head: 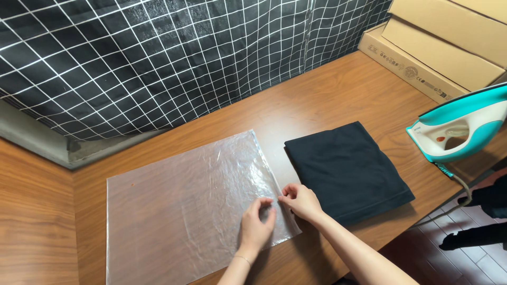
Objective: The person retrieves a black t-shirt from a clothes rack, lays it on a wooden table, and irons both the front and back using a teal iron. After ironing, the person folds the t-shirt neatly and places it into a clear plastic bag.
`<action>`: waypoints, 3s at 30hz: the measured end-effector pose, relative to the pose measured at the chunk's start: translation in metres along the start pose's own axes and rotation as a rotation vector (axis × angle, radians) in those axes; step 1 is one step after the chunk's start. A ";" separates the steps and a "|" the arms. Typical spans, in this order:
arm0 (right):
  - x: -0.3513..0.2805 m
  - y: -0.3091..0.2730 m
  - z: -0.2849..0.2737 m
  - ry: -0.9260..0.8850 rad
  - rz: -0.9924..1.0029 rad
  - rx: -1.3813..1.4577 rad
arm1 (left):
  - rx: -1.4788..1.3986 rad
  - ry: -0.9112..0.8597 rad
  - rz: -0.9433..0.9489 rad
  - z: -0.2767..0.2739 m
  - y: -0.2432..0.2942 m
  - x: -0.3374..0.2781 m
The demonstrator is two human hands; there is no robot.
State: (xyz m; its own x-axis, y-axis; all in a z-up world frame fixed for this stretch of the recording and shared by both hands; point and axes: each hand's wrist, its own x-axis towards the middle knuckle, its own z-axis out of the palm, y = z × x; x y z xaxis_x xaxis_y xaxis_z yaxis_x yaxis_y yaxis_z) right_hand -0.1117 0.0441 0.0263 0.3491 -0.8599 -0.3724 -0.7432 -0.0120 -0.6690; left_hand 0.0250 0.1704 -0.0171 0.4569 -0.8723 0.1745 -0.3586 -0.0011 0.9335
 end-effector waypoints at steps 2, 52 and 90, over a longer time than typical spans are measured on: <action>-0.002 0.000 0.001 0.002 -0.009 -0.002 | -0.039 0.013 -0.097 -0.011 0.000 0.019; 0.169 -0.111 0.022 0.224 0.036 0.232 | -0.026 0.070 -0.575 0.004 -0.128 0.296; -0.008 -0.007 0.008 0.074 -0.156 0.244 | 0.071 0.649 -0.557 -0.143 -0.063 0.318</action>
State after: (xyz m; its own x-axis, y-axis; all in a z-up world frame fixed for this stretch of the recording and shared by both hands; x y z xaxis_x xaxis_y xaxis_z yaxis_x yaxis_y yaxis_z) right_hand -0.1052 0.0551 0.0287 0.3988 -0.8924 -0.2114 -0.5216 -0.0311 -0.8526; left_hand 0.3096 -0.0373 0.0242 0.9491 -0.2827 -0.1386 0.0163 -0.3953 0.9184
